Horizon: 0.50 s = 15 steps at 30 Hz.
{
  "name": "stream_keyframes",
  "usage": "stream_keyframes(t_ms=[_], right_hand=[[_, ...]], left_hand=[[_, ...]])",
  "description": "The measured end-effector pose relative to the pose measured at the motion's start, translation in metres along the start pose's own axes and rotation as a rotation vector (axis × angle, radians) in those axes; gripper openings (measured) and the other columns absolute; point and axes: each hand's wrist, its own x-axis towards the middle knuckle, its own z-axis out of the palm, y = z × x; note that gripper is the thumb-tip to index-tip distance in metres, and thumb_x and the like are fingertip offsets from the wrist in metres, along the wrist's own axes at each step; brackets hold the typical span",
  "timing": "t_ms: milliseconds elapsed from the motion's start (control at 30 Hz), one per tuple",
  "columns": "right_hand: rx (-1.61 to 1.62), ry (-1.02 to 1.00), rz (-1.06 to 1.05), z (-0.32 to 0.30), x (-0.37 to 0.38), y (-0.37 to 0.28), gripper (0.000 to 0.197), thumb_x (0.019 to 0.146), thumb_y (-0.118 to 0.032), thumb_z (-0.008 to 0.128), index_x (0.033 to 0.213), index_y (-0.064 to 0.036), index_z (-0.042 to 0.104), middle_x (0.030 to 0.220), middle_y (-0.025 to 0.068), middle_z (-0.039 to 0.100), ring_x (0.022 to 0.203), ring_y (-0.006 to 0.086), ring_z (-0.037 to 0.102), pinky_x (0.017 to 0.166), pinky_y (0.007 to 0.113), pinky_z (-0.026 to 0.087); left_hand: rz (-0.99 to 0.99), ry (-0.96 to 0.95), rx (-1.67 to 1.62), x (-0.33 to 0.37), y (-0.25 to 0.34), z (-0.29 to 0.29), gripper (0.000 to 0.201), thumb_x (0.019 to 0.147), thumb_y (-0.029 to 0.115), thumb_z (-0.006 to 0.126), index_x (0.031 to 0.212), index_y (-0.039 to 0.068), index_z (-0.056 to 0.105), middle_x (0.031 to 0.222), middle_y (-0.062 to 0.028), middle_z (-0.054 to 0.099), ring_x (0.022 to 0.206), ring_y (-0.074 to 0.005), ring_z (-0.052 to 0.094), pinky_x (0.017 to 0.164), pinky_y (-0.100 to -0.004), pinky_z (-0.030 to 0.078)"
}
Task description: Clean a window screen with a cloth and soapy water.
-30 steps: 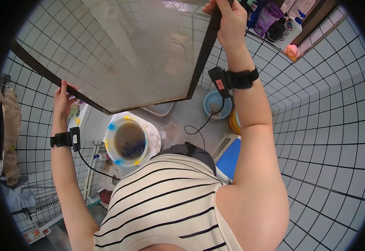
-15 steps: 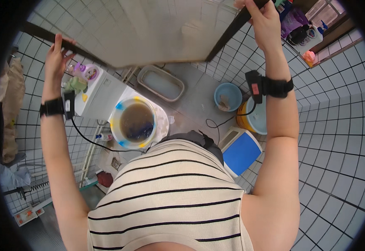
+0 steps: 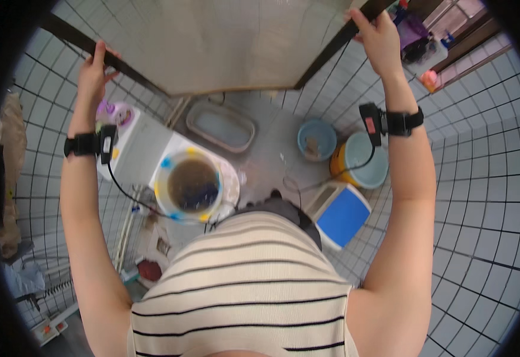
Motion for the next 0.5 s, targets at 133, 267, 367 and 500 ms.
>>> stream_keyframes(t_ms=[133, 267, 367, 500], right_hand=[[-0.217, 0.024, -0.019, -0.021, 0.030, -0.050, 0.025, 0.085, -0.022, 0.056, 0.104, -0.0063, 0.051, 0.098, 0.0033, 0.060, 0.081, 0.0072, 0.057, 0.059, 0.019, 0.046], [-0.296, 0.109, -0.340, -0.038, 0.077, -0.071, 0.033, 0.082, -0.030, 0.059, 0.098, -0.0021, 0.052, 0.083, 0.0045, 0.063, 0.065, 0.0095, 0.059, 0.059, 0.022, 0.045], [0.048, -0.034, -0.364, -0.034, 0.102, -0.070, 0.033, 0.083, -0.032, 0.058, 0.094, -0.0015, 0.054, 0.080, 0.0029, 0.062, 0.069, 0.0090, 0.059, 0.062, 0.022, 0.046], [0.101, 0.064, -0.309, -0.051, 0.146, -0.070, 0.021, 0.090, -0.020, 0.046, 0.090, 0.0005, 0.050, 0.071, 0.0037, 0.057, 0.066, 0.0105, 0.055, 0.060, 0.024, 0.045]], left_hand=[[0.043, 0.018, -0.043, 0.010, 0.040, 0.011, 0.048, 0.081, 0.055, 0.049, 0.079, 0.006, 0.053, 0.076, -0.0037, 0.058, 0.074, -0.0123, 0.055, 0.060, -0.0296, 0.046], [0.104, 0.055, -0.110, 0.044, 0.072, 0.010, 0.051, 0.080, 0.056, 0.049, 0.085, 0.005, 0.049, 0.082, -0.0073, 0.056, 0.082, -0.0176, 0.057, 0.061, -0.0323, 0.050], [0.146, 0.089, -0.128, 0.065, 0.097, 0.021, 0.052, 0.079, 0.057, 0.050, 0.085, 0.005, 0.049, 0.083, -0.0077, 0.057, 0.082, -0.0174, 0.057, 0.061, -0.0321, 0.050], [0.232, 0.123, -0.101, 0.098, 0.135, 0.048, 0.054, 0.078, 0.057, 0.052, 0.088, 0.003, 0.049, 0.084, -0.0081, 0.056, 0.083, -0.0180, 0.057, 0.064, -0.0341, 0.050]])
